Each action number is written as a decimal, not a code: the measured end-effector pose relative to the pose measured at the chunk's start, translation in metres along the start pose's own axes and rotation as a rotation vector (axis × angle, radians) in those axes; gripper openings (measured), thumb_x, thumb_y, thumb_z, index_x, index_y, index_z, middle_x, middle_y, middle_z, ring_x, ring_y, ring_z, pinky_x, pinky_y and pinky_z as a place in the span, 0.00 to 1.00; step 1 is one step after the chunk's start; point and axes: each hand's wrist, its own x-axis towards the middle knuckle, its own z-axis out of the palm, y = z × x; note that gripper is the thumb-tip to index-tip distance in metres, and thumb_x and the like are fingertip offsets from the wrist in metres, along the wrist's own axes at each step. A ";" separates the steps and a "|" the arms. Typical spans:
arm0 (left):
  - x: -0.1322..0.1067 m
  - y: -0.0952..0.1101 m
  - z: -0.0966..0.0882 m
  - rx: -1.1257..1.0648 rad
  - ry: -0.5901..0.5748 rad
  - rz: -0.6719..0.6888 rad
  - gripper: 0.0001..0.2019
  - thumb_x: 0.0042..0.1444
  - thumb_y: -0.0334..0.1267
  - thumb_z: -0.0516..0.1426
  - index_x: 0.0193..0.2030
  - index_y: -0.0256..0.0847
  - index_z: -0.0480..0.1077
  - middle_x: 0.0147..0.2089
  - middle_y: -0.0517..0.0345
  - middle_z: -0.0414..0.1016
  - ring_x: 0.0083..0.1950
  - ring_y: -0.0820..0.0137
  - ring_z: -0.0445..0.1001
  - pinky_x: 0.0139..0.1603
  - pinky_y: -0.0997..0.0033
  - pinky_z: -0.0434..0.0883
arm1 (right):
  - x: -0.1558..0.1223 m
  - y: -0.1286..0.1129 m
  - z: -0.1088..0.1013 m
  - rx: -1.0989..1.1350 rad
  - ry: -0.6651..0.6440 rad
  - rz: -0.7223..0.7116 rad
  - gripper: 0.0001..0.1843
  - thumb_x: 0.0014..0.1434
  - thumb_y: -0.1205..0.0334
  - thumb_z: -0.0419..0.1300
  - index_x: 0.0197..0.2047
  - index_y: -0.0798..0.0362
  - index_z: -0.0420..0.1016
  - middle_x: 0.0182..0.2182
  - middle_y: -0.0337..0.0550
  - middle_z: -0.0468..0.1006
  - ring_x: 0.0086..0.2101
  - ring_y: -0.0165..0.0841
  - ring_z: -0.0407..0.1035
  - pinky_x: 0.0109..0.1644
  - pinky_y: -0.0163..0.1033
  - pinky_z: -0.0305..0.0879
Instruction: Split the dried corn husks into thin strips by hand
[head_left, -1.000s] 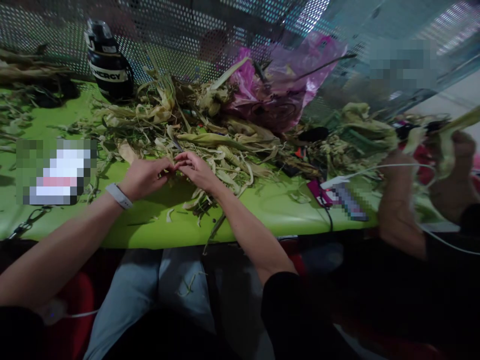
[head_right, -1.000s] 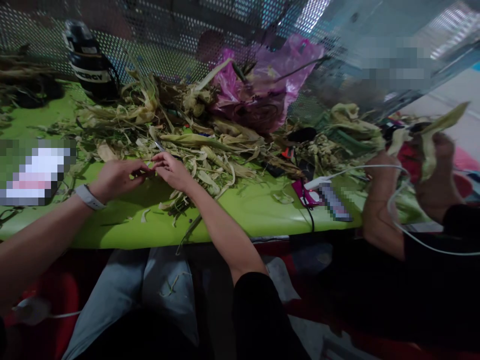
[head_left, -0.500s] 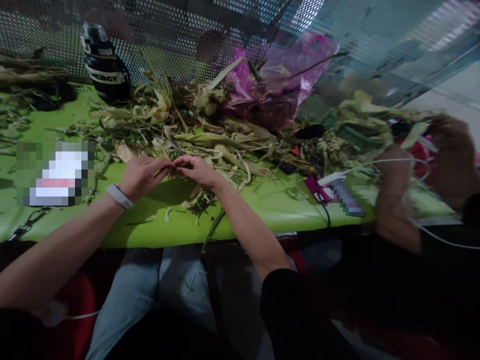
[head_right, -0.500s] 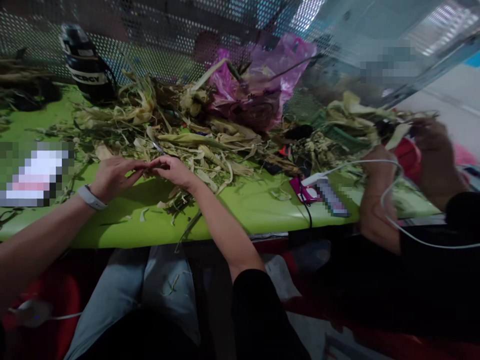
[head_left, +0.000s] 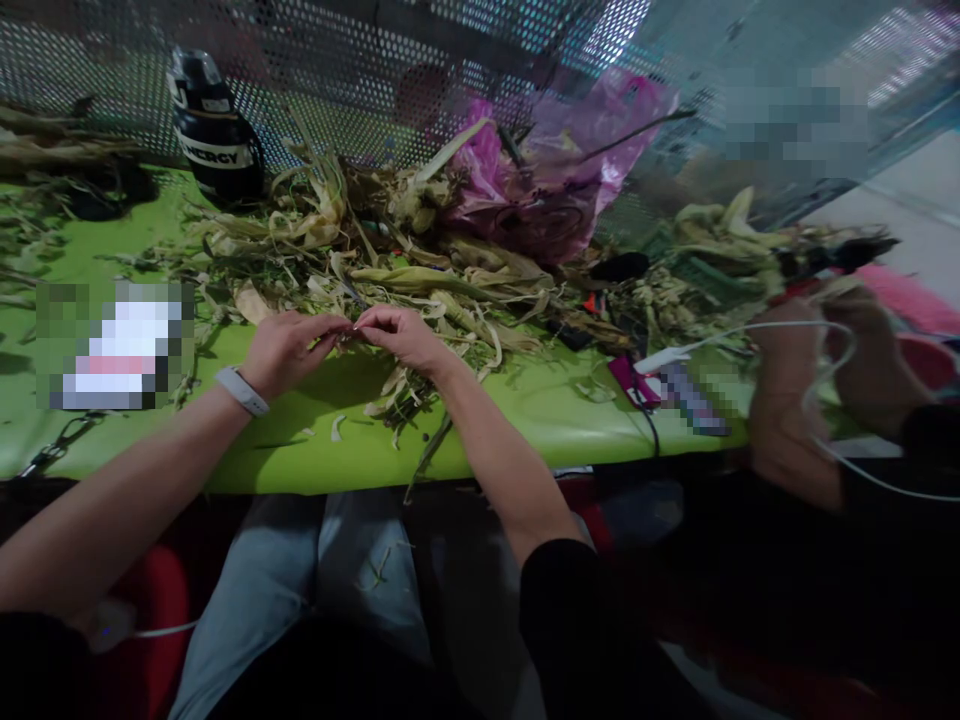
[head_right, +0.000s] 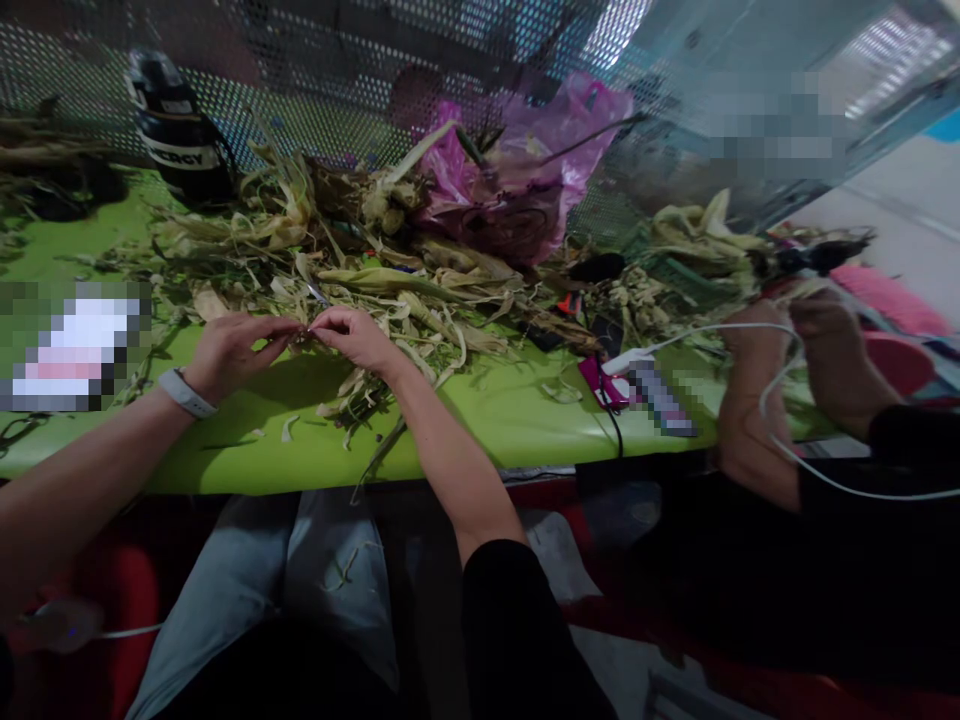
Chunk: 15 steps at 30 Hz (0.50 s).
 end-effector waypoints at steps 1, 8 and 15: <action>0.000 0.000 0.001 -0.027 0.008 -0.020 0.14 0.63 0.42 0.55 0.51 0.47 0.78 0.45 0.52 0.84 0.41 0.63 0.81 0.45 0.65 0.73 | 0.000 0.001 -0.001 -0.030 0.009 -0.009 0.14 0.57 0.51 0.63 0.36 0.56 0.78 0.39 0.45 0.77 0.42 0.33 0.69 0.53 0.42 0.63; 0.003 0.000 -0.003 -0.120 0.035 -0.186 0.17 0.59 0.41 0.57 0.53 0.44 0.79 0.49 0.51 0.83 0.43 0.62 0.82 0.42 0.66 0.75 | -0.001 -0.003 -0.011 -0.186 0.054 0.028 0.11 0.56 0.57 0.60 0.35 0.57 0.76 0.37 0.46 0.77 0.39 0.34 0.70 0.49 0.42 0.65; 0.008 -0.004 -0.008 -0.145 0.039 -0.271 0.15 0.58 0.37 0.54 0.46 0.38 0.79 0.41 0.49 0.82 0.38 0.66 0.78 0.41 0.68 0.74 | -0.003 -0.004 -0.014 -0.191 0.132 0.064 0.10 0.57 0.59 0.59 0.35 0.57 0.75 0.35 0.45 0.77 0.36 0.32 0.68 0.47 0.42 0.66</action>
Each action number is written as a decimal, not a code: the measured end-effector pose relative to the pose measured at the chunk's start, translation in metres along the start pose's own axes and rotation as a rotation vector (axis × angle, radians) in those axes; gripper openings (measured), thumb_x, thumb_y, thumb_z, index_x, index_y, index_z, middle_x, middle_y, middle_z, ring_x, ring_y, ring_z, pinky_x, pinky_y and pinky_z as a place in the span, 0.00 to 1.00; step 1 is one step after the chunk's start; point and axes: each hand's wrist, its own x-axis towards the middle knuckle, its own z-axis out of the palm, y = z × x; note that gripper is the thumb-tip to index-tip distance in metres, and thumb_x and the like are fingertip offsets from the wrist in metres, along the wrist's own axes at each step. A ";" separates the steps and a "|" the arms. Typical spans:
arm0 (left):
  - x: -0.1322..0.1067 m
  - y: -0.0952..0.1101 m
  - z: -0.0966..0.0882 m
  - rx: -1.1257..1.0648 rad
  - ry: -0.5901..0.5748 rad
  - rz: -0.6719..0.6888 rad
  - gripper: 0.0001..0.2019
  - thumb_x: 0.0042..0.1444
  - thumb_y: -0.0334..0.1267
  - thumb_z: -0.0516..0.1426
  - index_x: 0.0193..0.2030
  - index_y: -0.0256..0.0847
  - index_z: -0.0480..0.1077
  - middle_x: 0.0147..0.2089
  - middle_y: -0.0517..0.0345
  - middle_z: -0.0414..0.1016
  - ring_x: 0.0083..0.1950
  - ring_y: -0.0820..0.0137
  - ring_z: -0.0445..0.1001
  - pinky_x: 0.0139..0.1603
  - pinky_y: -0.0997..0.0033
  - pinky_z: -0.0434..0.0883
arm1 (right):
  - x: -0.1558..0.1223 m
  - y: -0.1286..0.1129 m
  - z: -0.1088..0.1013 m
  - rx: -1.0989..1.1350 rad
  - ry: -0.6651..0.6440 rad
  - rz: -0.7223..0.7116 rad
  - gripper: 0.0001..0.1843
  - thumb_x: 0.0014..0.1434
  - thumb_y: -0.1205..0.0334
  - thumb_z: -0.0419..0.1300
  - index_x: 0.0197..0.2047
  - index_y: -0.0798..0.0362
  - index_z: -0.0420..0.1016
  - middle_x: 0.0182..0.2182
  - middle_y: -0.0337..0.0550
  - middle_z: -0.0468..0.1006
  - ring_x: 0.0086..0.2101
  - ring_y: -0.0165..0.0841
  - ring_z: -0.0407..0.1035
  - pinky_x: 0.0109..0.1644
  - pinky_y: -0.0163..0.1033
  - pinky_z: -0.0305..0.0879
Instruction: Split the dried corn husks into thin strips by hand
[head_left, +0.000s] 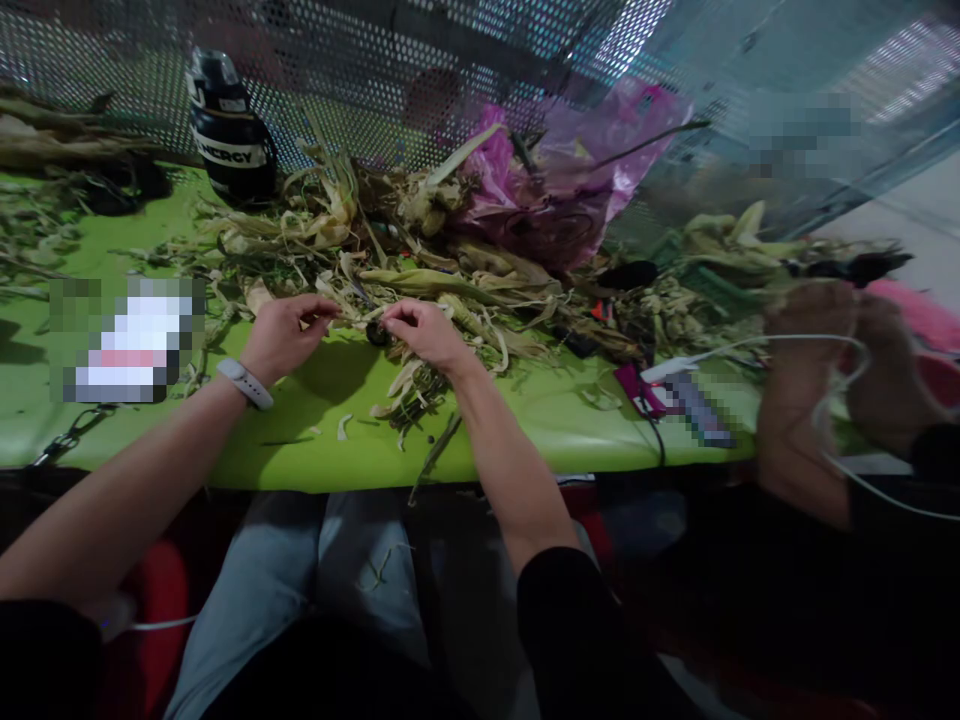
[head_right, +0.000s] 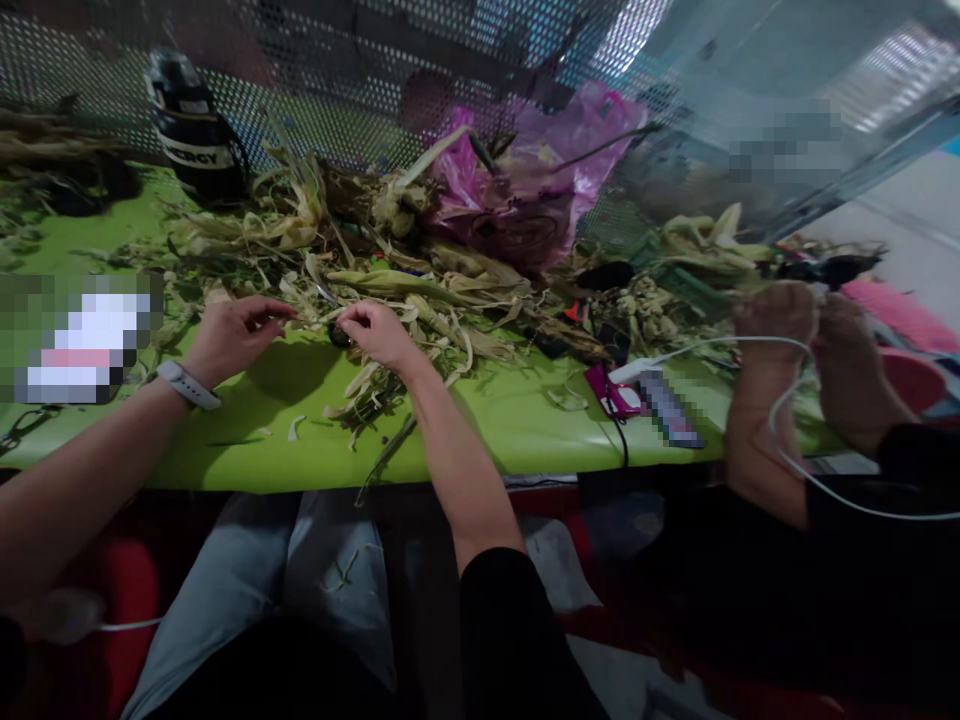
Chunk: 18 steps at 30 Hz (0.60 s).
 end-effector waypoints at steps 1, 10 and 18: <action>0.000 0.000 0.000 0.067 -0.009 0.034 0.15 0.58 0.36 0.53 0.45 0.38 0.79 0.41 0.49 0.82 0.39 0.65 0.78 0.42 0.67 0.74 | 0.000 0.000 0.002 0.023 0.002 -0.008 0.10 0.57 0.58 0.59 0.35 0.57 0.74 0.36 0.45 0.77 0.36 0.32 0.68 0.46 0.42 0.67; -0.005 0.014 0.006 0.584 -0.153 0.133 0.10 0.57 0.36 0.53 0.37 0.38 0.77 0.39 0.47 0.78 0.38 0.60 0.75 0.31 0.66 0.64 | -0.004 -0.007 0.033 0.314 -0.055 -0.081 0.16 0.61 0.48 0.59 0.35 0.52 0.64 0.46 0.45 0.73 0.23 0.21 0.61 0.27 0.33 0.64; -0.006 0.018 0.004 0.504 -0.259 0.075 0.10 0.60 0.39 0.55 0.36 0.37 0.75 0.38 0.49 0.77 0.34 0.65 0.70 0.31 0.65 0.55 | -0.013 -0.025 0.044 0.551 -0.158 0.088 0.16 0.64 0.47 0.57 0.39 0.51 0.63 0.18 0.30 0.69 0.15 0.22 0.58 0.16 0.28 0.46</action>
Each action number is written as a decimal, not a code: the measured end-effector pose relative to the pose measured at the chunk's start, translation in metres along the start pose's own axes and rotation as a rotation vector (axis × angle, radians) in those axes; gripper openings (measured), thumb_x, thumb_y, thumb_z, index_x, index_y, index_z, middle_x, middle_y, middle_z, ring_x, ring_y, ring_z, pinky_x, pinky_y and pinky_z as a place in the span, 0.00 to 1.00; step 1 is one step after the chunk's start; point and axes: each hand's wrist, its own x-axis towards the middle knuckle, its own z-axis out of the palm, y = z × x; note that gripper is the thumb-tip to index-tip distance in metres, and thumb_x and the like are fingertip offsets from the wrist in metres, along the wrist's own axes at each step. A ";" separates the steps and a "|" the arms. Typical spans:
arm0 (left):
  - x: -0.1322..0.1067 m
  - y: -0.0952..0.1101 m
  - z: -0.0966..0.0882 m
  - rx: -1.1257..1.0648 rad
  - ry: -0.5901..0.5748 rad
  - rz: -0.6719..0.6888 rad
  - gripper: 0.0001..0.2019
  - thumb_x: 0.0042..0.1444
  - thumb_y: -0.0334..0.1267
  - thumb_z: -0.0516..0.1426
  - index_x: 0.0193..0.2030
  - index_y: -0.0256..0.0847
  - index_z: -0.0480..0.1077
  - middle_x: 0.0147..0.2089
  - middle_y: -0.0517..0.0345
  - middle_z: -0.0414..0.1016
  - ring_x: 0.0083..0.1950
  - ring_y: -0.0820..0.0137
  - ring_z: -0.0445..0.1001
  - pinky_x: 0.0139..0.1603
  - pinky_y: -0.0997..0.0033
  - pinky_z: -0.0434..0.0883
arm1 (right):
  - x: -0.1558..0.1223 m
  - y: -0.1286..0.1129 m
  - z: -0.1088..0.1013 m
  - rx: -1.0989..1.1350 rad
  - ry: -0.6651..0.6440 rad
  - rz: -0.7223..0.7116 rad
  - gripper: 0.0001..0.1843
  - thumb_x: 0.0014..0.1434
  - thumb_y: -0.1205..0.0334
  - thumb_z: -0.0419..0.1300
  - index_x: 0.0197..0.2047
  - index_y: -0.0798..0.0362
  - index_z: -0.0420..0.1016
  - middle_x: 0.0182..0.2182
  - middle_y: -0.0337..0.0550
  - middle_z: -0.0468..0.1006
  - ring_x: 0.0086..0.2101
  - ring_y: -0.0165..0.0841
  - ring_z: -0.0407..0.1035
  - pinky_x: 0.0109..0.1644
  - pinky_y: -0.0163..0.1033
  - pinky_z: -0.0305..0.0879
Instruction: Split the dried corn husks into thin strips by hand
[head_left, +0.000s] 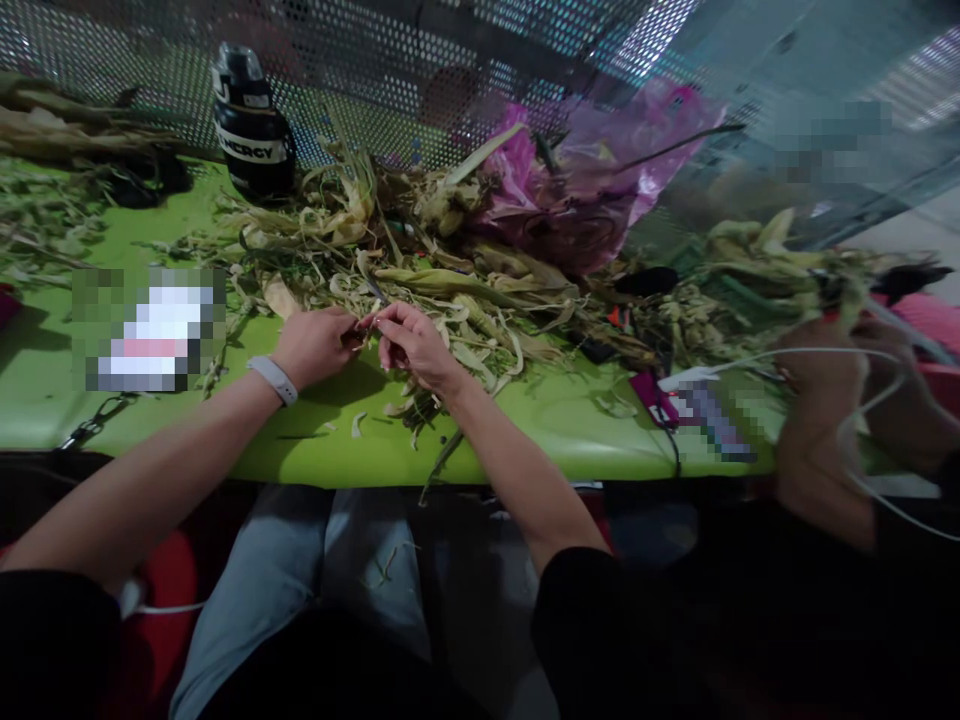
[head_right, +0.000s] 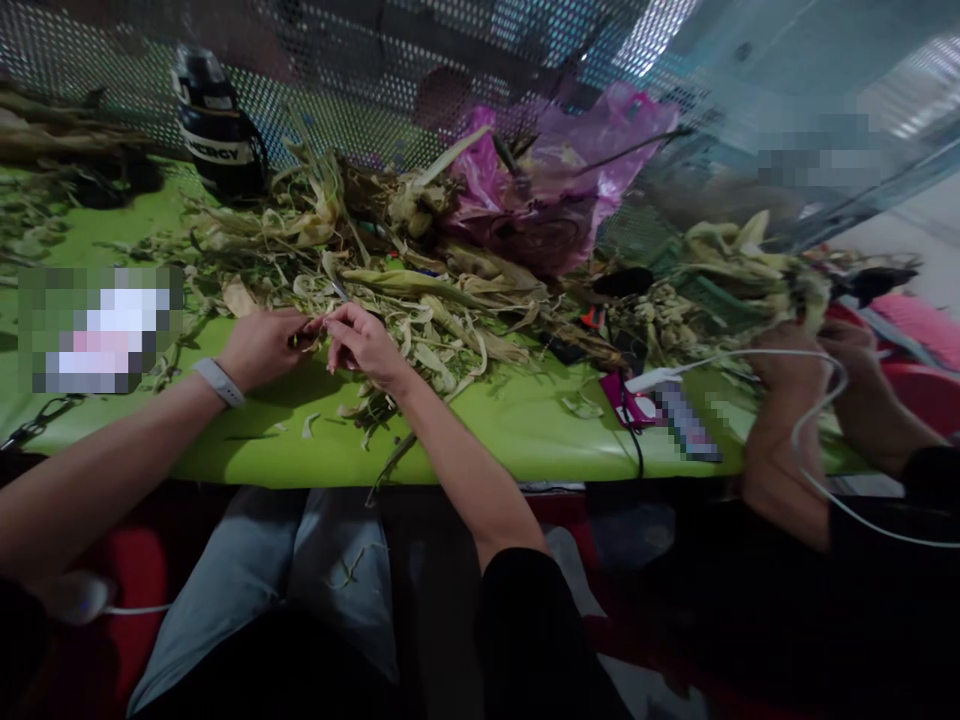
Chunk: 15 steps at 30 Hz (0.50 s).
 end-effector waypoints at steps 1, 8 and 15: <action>0.000 0.000 0.001 -0.018 -0.001 0.005 0.10 0.60 0.39 0.55 0.35 0.37 0.74 0.36 0.50 0.77 0.33 0.66 0.69 0.31 0.65 0.54 | -0.001 0.000 0.001 0.015 -0.007 0.011 0.16 0.64 0.47 0.57 0.39 0.51 0.63 0.17 0.29 0.67 0.14 0.22 0.57 0.16 0.28 0.44; 0.000 -0.005 0.004 -0.241 0.055 0.039 0.09 0.53 0.35 0.52 0.27 0.39 0.71 0.28 0.56 0.72 0.29 0.69 0.64 0.30 0.68 0.54 | -0.002 -0.005 -0.007 -0.069 -0.054 -0.028 0.14 0.62 0.51 0.60 0.37 0.53 0.66 0.27 0.34 0.73 0.17 0.20 0.56 0.20 0.30 0.49; 0.006 -0.013 0.004 -0.610 -0.007 -0.037 0.10 0.52 0.37 0.49 0.21 0.41 0.62 0.24 0.60 0.62 0.28 0.71 0.61 0.31 0.69 0.59 | -0.002 -0.001 -0.011 -0.193 -0.104 0.040 0.11 0.64 0.53 0.58 0.38 0.52 0.65 0.25 0.32 0.67 0.18 0.22 0.53 0.20 0.31 0.49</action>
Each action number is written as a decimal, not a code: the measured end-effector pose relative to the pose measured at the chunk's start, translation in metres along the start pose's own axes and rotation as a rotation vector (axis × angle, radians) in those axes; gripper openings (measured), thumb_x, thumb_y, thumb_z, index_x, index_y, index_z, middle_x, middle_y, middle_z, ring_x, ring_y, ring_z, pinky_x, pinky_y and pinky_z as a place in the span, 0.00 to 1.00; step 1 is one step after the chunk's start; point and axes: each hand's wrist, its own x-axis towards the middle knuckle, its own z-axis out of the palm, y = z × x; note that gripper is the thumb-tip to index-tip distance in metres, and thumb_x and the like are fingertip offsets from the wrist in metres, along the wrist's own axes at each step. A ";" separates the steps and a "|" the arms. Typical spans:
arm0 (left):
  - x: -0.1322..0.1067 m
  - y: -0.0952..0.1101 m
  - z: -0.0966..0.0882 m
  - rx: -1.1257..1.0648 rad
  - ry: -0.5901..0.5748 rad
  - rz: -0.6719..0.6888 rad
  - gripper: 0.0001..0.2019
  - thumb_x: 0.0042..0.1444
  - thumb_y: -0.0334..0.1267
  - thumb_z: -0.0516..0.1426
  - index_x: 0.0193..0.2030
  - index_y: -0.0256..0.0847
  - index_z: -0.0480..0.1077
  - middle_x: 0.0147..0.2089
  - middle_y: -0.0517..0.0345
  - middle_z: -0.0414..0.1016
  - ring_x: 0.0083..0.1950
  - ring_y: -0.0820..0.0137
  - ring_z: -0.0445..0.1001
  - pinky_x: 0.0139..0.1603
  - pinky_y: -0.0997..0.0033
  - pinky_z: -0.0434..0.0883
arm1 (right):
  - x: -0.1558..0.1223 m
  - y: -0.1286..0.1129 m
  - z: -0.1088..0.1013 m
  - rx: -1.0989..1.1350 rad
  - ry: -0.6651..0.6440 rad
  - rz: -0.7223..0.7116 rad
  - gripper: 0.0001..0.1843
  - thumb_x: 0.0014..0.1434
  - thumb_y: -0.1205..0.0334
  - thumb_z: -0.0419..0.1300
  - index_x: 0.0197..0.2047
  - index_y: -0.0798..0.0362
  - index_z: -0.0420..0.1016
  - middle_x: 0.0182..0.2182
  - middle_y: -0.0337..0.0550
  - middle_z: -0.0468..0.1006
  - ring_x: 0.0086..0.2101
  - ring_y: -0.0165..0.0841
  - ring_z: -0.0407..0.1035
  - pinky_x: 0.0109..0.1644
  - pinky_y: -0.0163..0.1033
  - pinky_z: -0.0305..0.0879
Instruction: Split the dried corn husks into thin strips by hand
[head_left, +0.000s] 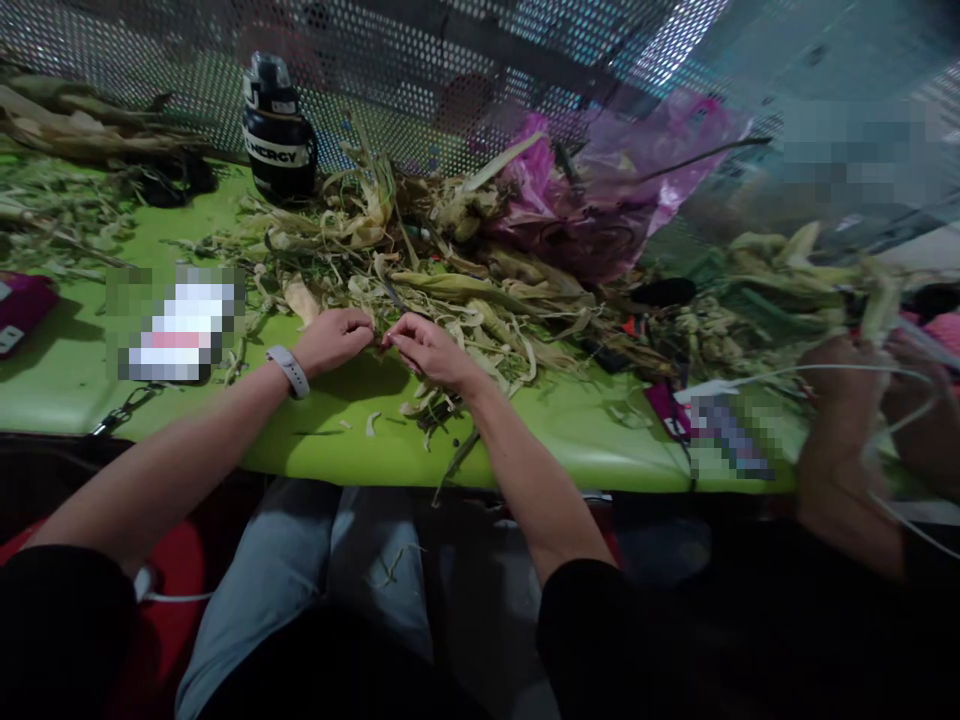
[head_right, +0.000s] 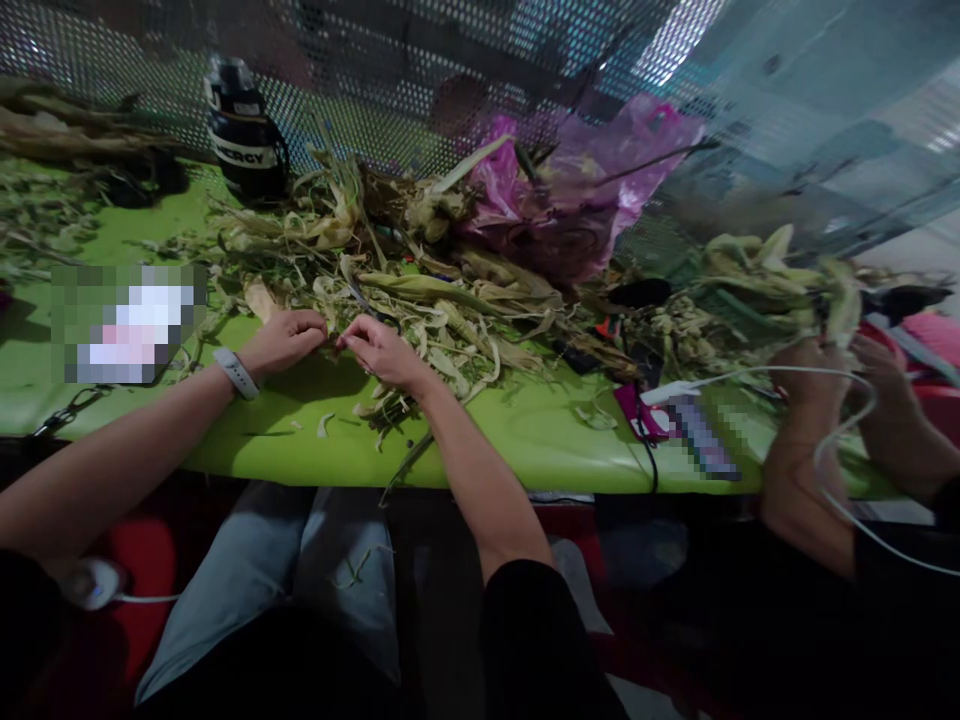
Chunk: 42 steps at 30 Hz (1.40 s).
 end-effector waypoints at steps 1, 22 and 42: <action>0.001 -0.001 -0.001 -0.013 -0.006 -0.016 0.11 0.52 0.37 0.49 0.21 0.40 0.62 0.24 0.59 0.62 0.28 0.72 0.62 0.32 0.69 0.60 | 0.000 0.001 0.000 -0.014 0.000 0.009 0.10 0.64 0.54 0.58 0.38 0.52 0.65 0.24 0.31 0.66 0.18 0.22 0.53 0.21 0.31 0.49; -0.008 0.007 0.011 -0.525 -0.153 -0.101 0.09 0.51 0.32 0.52 0.21 0.39 0.63 0.18 0.63 0.65 0.18 0.78 0.62 0.20 0.78 0.61 | 0.001 0.001 -0.002 0.104 0.023 0.091 0.18 0.55 0.48 0.64 0.35 0.52 0.65 0.17 0.26 0.63 0.17 0.22 0.53 0.20 0.30 0.46; -0.002 0.006 -0.001 -0.291 -0.264 -0.148 0.08 0.51 0.33 0.53 0.22 0.38 0.66 0.23 0.60 0.69 0.23 0.76 0.62 0.26 0.74 0.58 | -0.007 -0.006 0.003 -0.314 -0.178 0.020 0.07 0.61 0.58 0.57 0.37 0.53 0.66 0.24 0.34 0.68 0.25 0.27 0.60 0.30 0.34 0.57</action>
